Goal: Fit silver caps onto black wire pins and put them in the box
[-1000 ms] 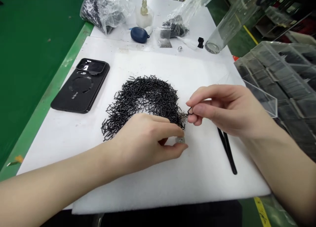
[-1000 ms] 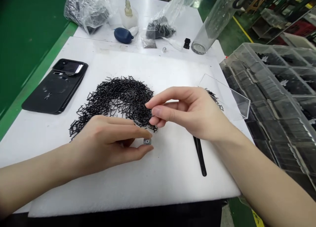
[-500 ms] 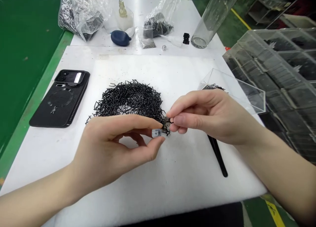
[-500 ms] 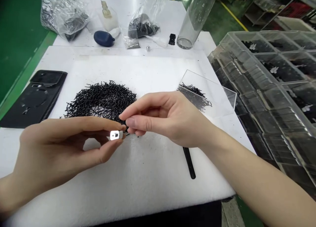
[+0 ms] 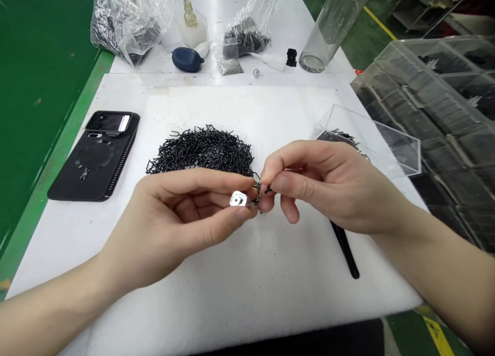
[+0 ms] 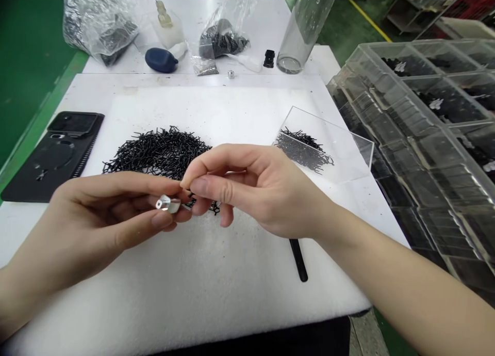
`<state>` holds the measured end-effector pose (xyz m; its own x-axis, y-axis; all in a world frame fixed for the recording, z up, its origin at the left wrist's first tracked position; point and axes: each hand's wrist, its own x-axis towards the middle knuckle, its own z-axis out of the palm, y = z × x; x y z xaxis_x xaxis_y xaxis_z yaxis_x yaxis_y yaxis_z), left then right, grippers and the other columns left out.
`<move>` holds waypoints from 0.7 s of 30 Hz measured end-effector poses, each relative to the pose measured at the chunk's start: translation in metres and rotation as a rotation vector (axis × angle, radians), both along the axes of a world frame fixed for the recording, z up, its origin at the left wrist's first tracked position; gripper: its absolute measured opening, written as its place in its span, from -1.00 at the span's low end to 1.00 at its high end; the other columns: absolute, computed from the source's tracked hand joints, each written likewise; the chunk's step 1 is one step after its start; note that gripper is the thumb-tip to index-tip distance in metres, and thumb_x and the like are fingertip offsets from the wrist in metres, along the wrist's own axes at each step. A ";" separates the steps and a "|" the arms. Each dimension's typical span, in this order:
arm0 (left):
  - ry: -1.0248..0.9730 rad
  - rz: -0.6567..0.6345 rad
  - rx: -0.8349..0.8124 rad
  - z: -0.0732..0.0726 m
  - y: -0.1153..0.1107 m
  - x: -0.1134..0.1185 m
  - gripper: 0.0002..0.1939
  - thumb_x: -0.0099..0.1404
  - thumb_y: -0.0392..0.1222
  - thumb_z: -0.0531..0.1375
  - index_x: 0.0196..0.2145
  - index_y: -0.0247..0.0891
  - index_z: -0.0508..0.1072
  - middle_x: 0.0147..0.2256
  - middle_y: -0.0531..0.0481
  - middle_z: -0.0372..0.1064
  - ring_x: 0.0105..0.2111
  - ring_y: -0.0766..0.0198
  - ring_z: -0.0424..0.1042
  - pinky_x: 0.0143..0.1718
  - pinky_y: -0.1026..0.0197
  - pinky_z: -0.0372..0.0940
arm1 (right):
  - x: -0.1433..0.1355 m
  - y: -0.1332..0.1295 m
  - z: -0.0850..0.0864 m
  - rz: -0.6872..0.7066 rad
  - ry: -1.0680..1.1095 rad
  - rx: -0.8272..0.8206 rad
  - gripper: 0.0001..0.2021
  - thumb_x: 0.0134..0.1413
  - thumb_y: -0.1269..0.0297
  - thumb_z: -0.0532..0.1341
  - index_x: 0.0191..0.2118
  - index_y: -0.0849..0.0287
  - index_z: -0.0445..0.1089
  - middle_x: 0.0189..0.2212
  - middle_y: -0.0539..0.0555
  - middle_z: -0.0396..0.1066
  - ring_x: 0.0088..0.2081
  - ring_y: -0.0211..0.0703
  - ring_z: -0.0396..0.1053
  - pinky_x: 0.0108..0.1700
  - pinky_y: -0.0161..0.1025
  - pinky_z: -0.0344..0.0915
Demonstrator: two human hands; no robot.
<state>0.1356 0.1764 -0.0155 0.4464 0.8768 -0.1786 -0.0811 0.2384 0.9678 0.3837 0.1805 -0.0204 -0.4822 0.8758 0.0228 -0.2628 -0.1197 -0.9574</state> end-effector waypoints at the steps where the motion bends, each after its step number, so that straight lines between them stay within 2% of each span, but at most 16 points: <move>1: -0.025 0.000 -0.013 -0.001 0.000 0.000 -0.66 0.21 -0.40 0.65 -0.18 0.05 0.87 -0.23 0.17 0.83 -0.25 0.31 0.83 -0.18 0.52 0.68 | 0.000 0.000 -0.001 0.005 0.011 -0.024 -0.96 0.44 0.39 0.51 -0.14 0.15 0.71 -0.31 -0.04 0.71 -0.28 -0.33 0.74 -0.39 -0.55 0.61; 4: -0.065 0.007 -0.037 -0.004 -0.001 0.000 -0.71 0.21 -0.41 0.67 -0.23 -0.04 0.83 -0.24 0.17 0.82 -0.27 0.33 0.83 -0.15 0.50 0.69 | 0.000 -0.001 -0.002 -0.009 0.028 -0.060 -0.96 0.46 0.37 0.50 -0.13 0.15 0.70 -0.33 -0.05 0.71 -0.31 -0.30 0.75 -0.46 -0.55 0.56; 7: -0.137 -0.009 -0.087 -0.009 0.000 0.000 -0.81 0.33 -0.33 0.65 -0.20 -0.03 0.85 -0.21 0.18 0.83 -0.19 0.33 0.85 -0.11 0.53 0.68 | 0.000 -0.003 -0.001 -0.018 0.002 -0.032 -0.95 0.43 0.40 0.51 -0.14 0.13 0.73 -0.31 -0.04 0.73 -0.28 -0.33 0.74 -0.39 -0.55 0.60; 11: -0.229 0.005 -0.128 -0.012 0.002 -0.001 -0.82 0.32 -0.24 0.68 -0.16 -0.04 0.87 -0.19 0.17 0.84 -0.13 0.28 0.86 -0.15 0.55 0.68 | 0.000 -0.007 0.004 -0.045 -0.082 0.008 -0.87 0.39 0.46 0.51 -0.14 0.04 0.78 -0.26 -0.05 0.75 -0.21 -0.36 0.74 -0.36 -0.59 0.59; 17: -0.264 -0.001 -0.155 -0.012 0.001 0.000 -0.78 0.28 -0.25 0.70 -0.15 -0.05 0.88 -0.17 0.11 0.84 -0.10 0.25 0.86 -0.04 0.49 0.71 | -0.003 -0.013 0.008 -0.181 -0.192 0.165 -0.85 0.36 0.46 0.51 -0.16 0.01 0.80 -0.24 -0.03 0.76 -0.24 -0.32 0.71 -0.41 -0.52 0.58; 21: -0.262 0.001 -0.204 -0.012 0.002 0.000 -0.78 0.32 -0.32 0.67 -0.15 -0.05 0.87 -0.14 0.13 0.84 -0.13 0.27 0.86 0.02 0.42 0.74 | -0.008 -0.019 0.007 -0.348 -0.243 0.301 -0.75 0.30 0.50 0.56 -0.09 -0.06 0.79 -0.23 -0.08 0.76 -0.25 -0.31 0.73 -0.36 -0.46 0.62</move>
